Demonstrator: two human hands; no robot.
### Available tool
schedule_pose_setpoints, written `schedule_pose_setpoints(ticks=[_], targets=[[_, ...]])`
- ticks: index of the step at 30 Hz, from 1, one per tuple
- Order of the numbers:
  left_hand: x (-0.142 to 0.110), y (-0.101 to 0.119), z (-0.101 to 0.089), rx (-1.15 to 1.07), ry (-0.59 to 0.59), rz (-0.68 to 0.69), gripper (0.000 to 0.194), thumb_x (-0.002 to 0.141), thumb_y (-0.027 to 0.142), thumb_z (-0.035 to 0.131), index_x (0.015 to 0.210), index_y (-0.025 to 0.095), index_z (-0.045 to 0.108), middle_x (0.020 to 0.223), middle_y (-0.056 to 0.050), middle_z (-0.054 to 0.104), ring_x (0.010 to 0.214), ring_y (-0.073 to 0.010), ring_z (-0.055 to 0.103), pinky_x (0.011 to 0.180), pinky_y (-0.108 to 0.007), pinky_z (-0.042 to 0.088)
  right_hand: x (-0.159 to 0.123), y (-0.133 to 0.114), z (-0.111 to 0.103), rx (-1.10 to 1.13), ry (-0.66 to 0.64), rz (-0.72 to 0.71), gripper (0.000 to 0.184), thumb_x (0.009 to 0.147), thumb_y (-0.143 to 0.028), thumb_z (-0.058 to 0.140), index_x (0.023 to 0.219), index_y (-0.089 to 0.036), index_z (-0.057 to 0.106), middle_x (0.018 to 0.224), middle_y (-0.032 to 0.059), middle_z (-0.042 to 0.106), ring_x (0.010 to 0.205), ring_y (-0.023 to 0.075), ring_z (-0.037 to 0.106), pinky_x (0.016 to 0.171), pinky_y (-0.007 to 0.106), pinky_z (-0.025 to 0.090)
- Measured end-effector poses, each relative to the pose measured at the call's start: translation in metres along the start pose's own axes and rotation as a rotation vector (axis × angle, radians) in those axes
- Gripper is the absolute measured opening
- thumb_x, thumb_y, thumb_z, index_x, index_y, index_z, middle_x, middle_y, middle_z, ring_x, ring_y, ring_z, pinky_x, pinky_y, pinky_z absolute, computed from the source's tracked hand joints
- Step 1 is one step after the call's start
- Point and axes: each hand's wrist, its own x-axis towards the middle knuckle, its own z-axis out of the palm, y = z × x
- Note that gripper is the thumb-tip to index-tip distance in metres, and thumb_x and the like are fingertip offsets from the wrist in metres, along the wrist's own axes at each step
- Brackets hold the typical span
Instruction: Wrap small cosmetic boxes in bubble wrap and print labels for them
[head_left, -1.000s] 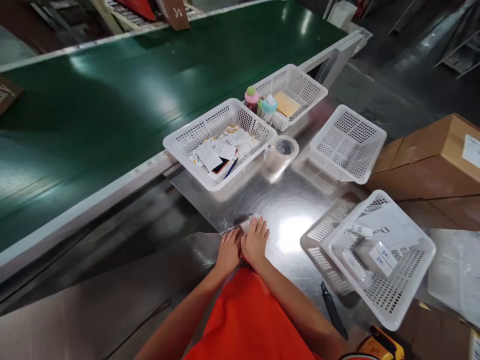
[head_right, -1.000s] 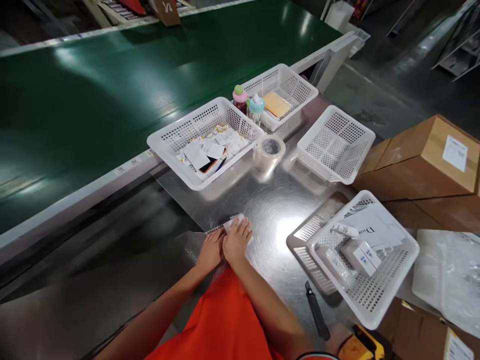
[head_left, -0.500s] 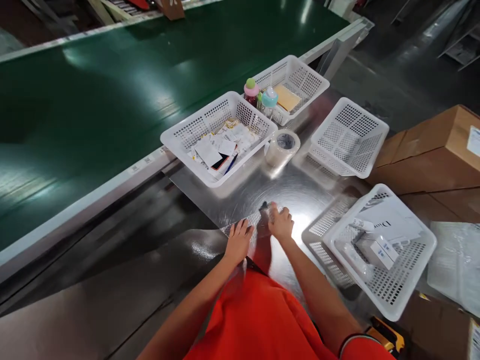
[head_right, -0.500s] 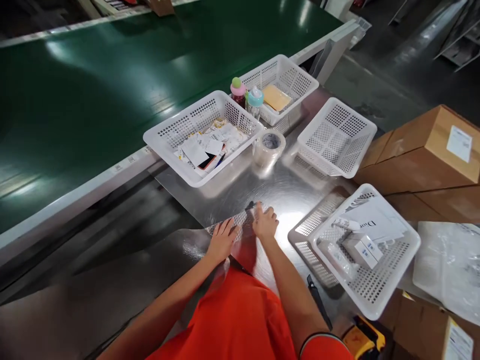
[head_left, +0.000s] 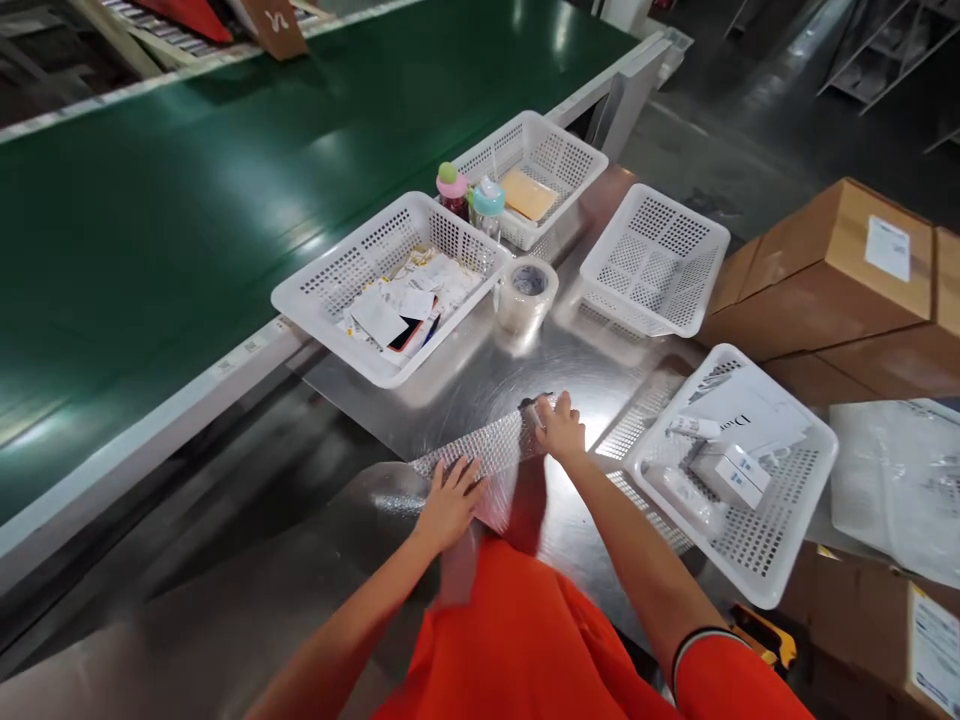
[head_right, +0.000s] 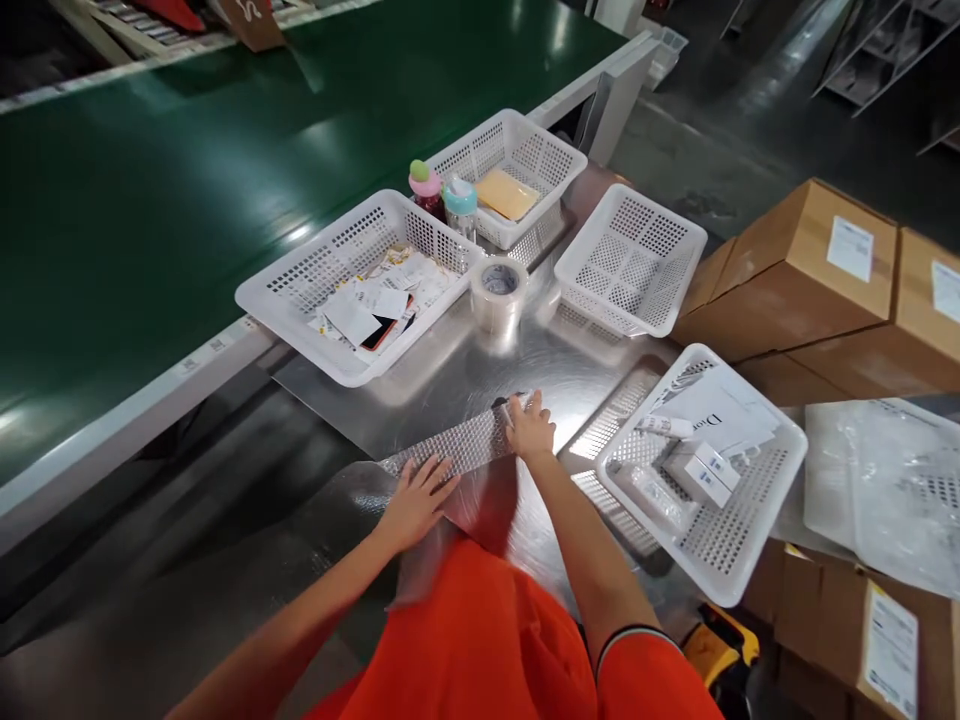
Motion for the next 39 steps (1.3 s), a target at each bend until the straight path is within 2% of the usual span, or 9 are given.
schedule_pose_setpoints(ticks=[4, 7, 16, 23, 28, 30, 34, 36, 39], targets=[[-0.023, -0.010, 0.009, 0.035, -0.026, -0.002, 0.061, 0.091, 0.019, 0.049, 0.150, 0.032, 0.040, 0.163, -0.005, 0.030, 0.149, -0.0322, 0.028, 0.115, -0.066, 0.027, 0.002, 0.004, -0.001, -0.007, 0.008, -0.011, 0.062, 0.091, -0.041, 0.057, 0.149, -0.036, 0.035, 0.162, 0.0173, 0.020, 0.121, 0.0341, 0.052, 0.087, 0.046, 0.051], [-0.024, -0.005, 0.005, 0.011, -0.027, -0.038, 0.058, 0.091, 0.019, 0.048, 0.148, 0.029, 0.045, 0.161, -0.005, 0.035, 0.147, -0.0337, 0.031, 0.115, -0.065, 0.027, 0.002, 0.005, -0.001, -0.004, -0.007, -0.009, 0.064, 0.092, -0.043, 0.057, 0.150, -0.036, 0.033, 0.162, 0.0168, 0.019, 0.122, 0.0338, 0.052, 0.088, 0.045, 0.051], [-0.002, 0.005, -0.020, 0.042, -0.036, -0.110, 0.050, 0.093, 0.021, 0.047, 0.142, 0.025, 0.052, 0.147, -0.009, 0.054, 0.135, -0.0337, 0.046, 0.113, -0.067, 0.029, -0.001, 0.012, -0.005, 0.014, -0.032, 0.016, 0.072, 0.090, -0.043, 0.059, 0.154, -0.037, 0.027, 0.162, 0.0149, 0.022, 0.121, 0.0333, 0.053, 0.089, 0.044, 0.051], [0.007, 0.002, -0.030, 0.080, -0.034, -0.033, 0.039, 0.091, 0.026, 0.053, 0.129, 0.021, 0.062, 0.140, -0.012, 0.059, 0.125, -0.0319, 0.053, 0.113, -0.059, 0.033, -0.002, 0.014, 0.024, -0.006, 0.145, 0.017, 0.081, 0.091, -0.042, 0.055, 0.159, -0.016, 0.018, 0.164, 0.0224, 0.018, 0.124, 0.0352, 0.048, 0.094, 0.046, 0.050], [0.040, 0.015, -0.039, 0.115, 0.021, 0.000, 0.035, 0.093, 0.023, 0.048, 0.122, 0.015, 0.065, 0.139, -0.016, 0.058, 0.123, -0.0301, 0.054, 0.109, -0.048, 0.039, -0.010, 0.009, 0.011, 0.055, 0.088, 0.033, 0.095, 0.086, -0.048, 0.065, 0.159, -0.015, 0.015, 0.165, 0.0231, 0.010, 0.144, 0.0404, 0.029, 0.111, 0.058, 0.032], [0.052, 0.020, -0.038, 0.122, 0.024, 0.049, 0.042, 0.093, 0.020, 0.044, 0.132, 0.015, 0.059, 0.147, -0.017, 0.052, 0.121, -0.0299, 0.056, 0.103, -0.046, 0.044, -0.032, 0.017, 0.004, 0.130, 0.126, -0.047, 0.089, 0.087, -0.046, 0.064, 0.158, -0.014, 0.021, 0.165, 0.0216, 0.014, 0.148, 0.0373, 0.023, 0.115, 0.055, 0.027], [0.063, 0.022, -0.031, 0.160, -0.039, 0.103, 0.050, 0.092, 0.016, 0.041, 0.140, 0.015, 0.053, 0.151, -0.018, 0.048, 0.120, -0.0316, 0.058, 0.096, -0.046, 0.048, -0.120, 0.060, 0.025, 0.359, 0.245, -0.091, 0.052, 0.097, -0.034, 0.044, 0.146, -0.018, 0.044, 0.149, 0.0152, 0.047, 0.135, 0.0253, 0.045, 0.112, 0.042, 0.038], [0.064, 0.018, -0.027, 0.188, -0.067, 0.117, 0.049, 0.092, 0.017, 0.041, 0.139, 0.015, 0.054, 0.149, -0.019, 0.050, 0.121, -0.0331, 0.058, 0.096, -0.047, 0.049, -0.171, 0.088, 0.053, 0.413, 0.264, 0.082, 0.043, 0.098, -0.029, 0.038, 0.137, -0.018, 0.053, 0.133, 0.0145, 0.059, 0.124, 0.0245, 0.054, 0.107, 0.040, 0.042], [0.066, 0.014, -0.028, 0.217, -0.081, 0.150, 0.046, 0.093, 0.019, 0.043, 0.137, 0.016, 0.056, 0.146, -0.018, 0.053, 0.121, -0.0328, 0.058, 0.096, -0.046, 0.049, -0.233, 0.126, 0.099, 0.325, 0.240, 0.444, 0.041, 0.096, -0.025, 0.040, 0.132, -0.013, 0.056, 0.127, 0.0173, 0.061, 0.118, 0.0281, 0.055, 0.103, 0.041, 0.043]])
